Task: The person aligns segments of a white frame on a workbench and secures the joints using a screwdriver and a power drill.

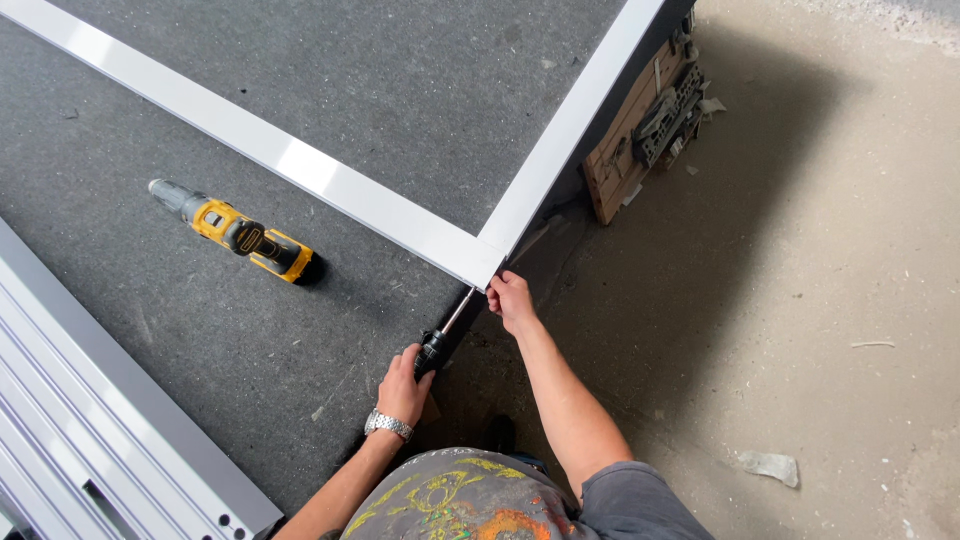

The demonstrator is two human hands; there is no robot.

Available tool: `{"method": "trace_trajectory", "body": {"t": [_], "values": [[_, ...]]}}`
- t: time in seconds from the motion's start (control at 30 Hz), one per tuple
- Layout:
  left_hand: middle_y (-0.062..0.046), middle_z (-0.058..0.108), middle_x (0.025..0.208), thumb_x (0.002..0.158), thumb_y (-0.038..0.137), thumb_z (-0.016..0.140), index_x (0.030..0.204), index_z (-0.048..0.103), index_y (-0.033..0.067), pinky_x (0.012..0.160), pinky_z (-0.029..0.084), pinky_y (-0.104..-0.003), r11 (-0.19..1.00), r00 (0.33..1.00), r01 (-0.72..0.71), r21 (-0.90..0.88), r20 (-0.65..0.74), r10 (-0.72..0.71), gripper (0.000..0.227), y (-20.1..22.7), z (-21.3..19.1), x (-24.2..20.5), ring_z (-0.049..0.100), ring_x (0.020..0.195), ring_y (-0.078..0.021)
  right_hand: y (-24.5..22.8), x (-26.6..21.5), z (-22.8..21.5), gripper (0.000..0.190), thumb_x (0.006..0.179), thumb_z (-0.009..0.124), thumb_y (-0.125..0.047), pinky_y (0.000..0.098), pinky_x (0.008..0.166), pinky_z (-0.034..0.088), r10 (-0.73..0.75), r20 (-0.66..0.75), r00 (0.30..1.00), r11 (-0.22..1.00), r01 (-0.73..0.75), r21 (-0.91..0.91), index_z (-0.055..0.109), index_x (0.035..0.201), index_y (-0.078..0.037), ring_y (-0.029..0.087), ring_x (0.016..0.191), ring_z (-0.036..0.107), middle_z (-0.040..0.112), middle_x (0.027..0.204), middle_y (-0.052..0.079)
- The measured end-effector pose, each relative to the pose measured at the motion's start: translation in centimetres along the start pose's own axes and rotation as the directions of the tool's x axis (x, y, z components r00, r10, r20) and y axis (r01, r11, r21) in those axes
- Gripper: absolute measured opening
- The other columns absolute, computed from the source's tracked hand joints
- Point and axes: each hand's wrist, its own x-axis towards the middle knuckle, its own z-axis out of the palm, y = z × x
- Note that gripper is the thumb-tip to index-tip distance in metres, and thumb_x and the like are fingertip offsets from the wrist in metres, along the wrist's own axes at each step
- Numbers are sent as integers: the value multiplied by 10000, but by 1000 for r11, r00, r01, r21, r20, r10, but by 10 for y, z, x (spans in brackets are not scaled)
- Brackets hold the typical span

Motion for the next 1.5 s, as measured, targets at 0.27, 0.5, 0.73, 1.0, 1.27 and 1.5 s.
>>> {"method": "trace_trajectory", "body": {"t": [0.27, 0.5, 0.73, 1.0, 1.27, 1.5], "values": [[-139, 704, 1256, 991, 523, 564, 1414, 542, 264, 1028, 547, -507, 988, 980, 51, -144, 199, -22, 497, -34, 17, 30, 664, 1202, -379, -2, 1, -1, 103, 953, 657, -144, 219, 357, 479, 0, 15, 1000, 999, 1, -34, 605, 873, -107, 99, 394, 536, 585, 580, 63], [-96, 599, 1182, 817, 401, 811, 1330, 473, 203, 932, 605, -531, 982, 998, -63, 179, 32, 58, 645, 3, -2, 24, 711, 1062, -396, 6, 15, -6, 88, 946, 660, -135, 229, 360, 497, -25, 22, 999, 995, 27, -96, 630, 877, -91, 102, 397, 560, 609, 586, 69], [-146, 584, 1174, 941, 468, 677, 1334, 397, 193, 980, 573, -529, 996, 987, 8, 86, 160, -22, 555, 17, -11, 19, 677, 1124, -453, 7, 21, -8, 98, 924, 674, -110, 236, 356, 483, -67, 44, 997, 988, 73, -139, 643, 842, -66, 121, 394, 568, 621, 579, 92], [-242, 680, 1212, 997, 442, 556, 1383, 483, 216, 973, 546, -572, 962, 979, 34, -271, 202, 22, 453, -25, 32, 47, 640, 1164, -490, -9, 4, -7, 70, 935, 641, -115, 229, 363, 479, 6, 83, 997, 997, 0, -77, 616, 880, -79, 123, 404, 568, 626, 592, 95], [-128, 556, 1172, 871, 391, 743, 1358, 426, 260, 981, 581, -530, 1000, 996, -27, -7, 83, 28, 595, 12, -5, 34, 672, 1115, -453, 6, 14, -9, 67, 939, 637, -122, 233, 390, 508, 13, 74, 997, 998, -9, -65, 621, 890, -79, 132, 433, 602, 646, 614, 95], [-171, 591, 1152, 1026, 449, 532, 1389, 470, 186, 971, 557, -531, 996, 988, -49, -78, 145, 60, 453, -23, 30, 62, 658, 1140, -447, 5, 7, -1, 101, 958, 636, -148, 217, 395, 498, -28, 47, 999, 999, 29, -19, 630, 866, -106, 115, 427, 579, 612, 591, 59]]}}
